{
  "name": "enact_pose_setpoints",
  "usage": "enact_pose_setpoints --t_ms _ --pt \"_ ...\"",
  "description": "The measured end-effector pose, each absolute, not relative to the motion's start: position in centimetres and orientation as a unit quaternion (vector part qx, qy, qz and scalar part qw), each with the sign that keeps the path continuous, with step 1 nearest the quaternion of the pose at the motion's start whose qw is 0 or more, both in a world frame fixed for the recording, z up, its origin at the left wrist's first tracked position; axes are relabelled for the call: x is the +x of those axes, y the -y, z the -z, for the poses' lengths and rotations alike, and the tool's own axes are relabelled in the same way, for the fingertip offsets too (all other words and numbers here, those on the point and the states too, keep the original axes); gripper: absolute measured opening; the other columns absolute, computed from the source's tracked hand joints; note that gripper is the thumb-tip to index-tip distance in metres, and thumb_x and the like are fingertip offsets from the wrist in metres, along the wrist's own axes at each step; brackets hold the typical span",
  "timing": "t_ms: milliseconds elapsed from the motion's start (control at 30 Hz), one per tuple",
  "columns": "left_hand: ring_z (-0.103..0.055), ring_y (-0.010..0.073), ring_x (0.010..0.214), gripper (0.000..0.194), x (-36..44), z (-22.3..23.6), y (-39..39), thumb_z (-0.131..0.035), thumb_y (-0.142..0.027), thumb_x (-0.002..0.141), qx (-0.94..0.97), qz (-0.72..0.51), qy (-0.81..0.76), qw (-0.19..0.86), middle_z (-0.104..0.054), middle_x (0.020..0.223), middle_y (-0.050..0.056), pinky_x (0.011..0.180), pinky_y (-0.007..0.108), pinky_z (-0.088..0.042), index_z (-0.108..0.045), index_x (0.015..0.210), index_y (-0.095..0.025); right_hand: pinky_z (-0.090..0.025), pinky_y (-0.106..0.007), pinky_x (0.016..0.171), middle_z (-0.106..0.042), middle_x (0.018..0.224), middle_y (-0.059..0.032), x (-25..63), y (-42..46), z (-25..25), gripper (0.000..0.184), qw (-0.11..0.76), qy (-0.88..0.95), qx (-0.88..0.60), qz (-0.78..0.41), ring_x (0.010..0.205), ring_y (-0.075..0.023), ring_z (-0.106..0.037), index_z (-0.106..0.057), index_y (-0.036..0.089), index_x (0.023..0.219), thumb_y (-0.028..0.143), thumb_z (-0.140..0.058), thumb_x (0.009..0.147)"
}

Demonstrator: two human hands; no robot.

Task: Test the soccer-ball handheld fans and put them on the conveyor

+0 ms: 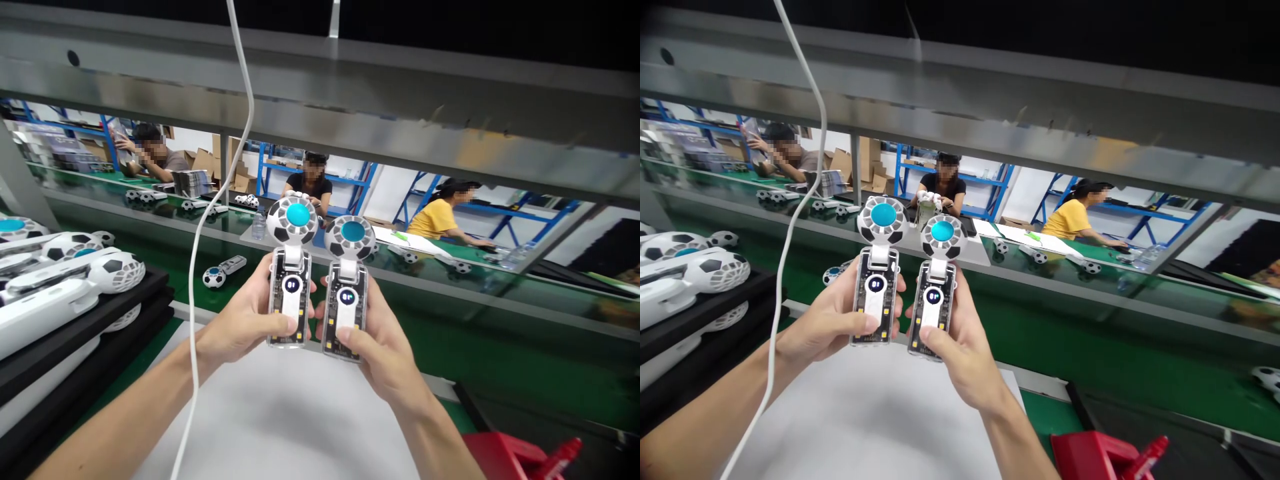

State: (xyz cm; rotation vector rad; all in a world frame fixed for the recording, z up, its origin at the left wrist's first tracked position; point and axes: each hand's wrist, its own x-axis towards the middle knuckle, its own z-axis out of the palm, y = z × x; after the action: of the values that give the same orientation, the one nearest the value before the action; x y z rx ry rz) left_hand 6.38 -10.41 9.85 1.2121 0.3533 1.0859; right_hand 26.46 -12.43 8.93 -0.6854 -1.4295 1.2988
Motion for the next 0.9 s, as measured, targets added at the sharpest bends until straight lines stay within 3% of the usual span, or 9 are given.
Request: enact_pose_setpoints --t_ms 233,500,800,900 --pt "-0.069 0.0175 0.072 0.048 6.68 -10.02 10.63 -0.076 -0.015 0.076 0.520 -0.475 -0.147 0.694 -0.066 0.093 0.003 0.063 0.030 -0.059 -0.045 0.111 -0.021 -0.059 -0.041 0.084 -0.057 0.133 -0.0095 26.44 12.43 -8.36 0.076 0.539 0.580 -0.286 -0.540 0.106 -0.0258 -0.064 -0.023 0.031 0.152 0.027 -0.064 0.088" --pt "-0.069 0.0166 0.070 0.047 6.66 -10.00 10.87 -0.073 -0.015 0.078 0.512 -0.483 -0.148 0.694 -0.066 0.088 0.002 0.063 0.028 -0.058 -0.044 0.114 -0.019 -0.057 -0.032 0.070 -0.065 0.096 -0.0048 26.51 12.42 -8.76 0.073 0.550 0.583 -0.298 -0.518 0.084 -0.0204 -0.063 -0.030 0.027 0.149 0.027 -0.066 0.086" --pt "-0.069 0.0158 0.072 0.045 7.01 -9.80 10.76 -0.074 -0.015 0.077 0.507 -0.484 -0.141 0.699 -0.066 0.091 0.001 0.064 0.028 -0.059 -0.045 0.111 -0.019 -0.057 -0.034 0.075 -0.060 0.117 -0.0072 26.68 12.39 -8.80 0.071 0.544 0.580 -0.290 -0.533 0.095 -0.0217 -0.063 -0.031 0.031 0.150 0.026 -0.066 0.088" --pt "-0.069 0.0157 0.072 0.047 6.89 -9.78 10.82 -0.076 -0.017 0.076 0.516 -0.479 -0.142 0.696 -0.066 0.090 0.001 0.065 0.029 -0.059 -0.044 0.111 -0.020 -0.058 -0.033 0.074 -0.062 0.111 -0.0061 26.68 12.34 -8.82 0.071 0.552 0.584 -0.290 -0.520 0.090 -0.0204 -0.063 -0.030 0.030 0.150 0.026 -0.066 0.088"
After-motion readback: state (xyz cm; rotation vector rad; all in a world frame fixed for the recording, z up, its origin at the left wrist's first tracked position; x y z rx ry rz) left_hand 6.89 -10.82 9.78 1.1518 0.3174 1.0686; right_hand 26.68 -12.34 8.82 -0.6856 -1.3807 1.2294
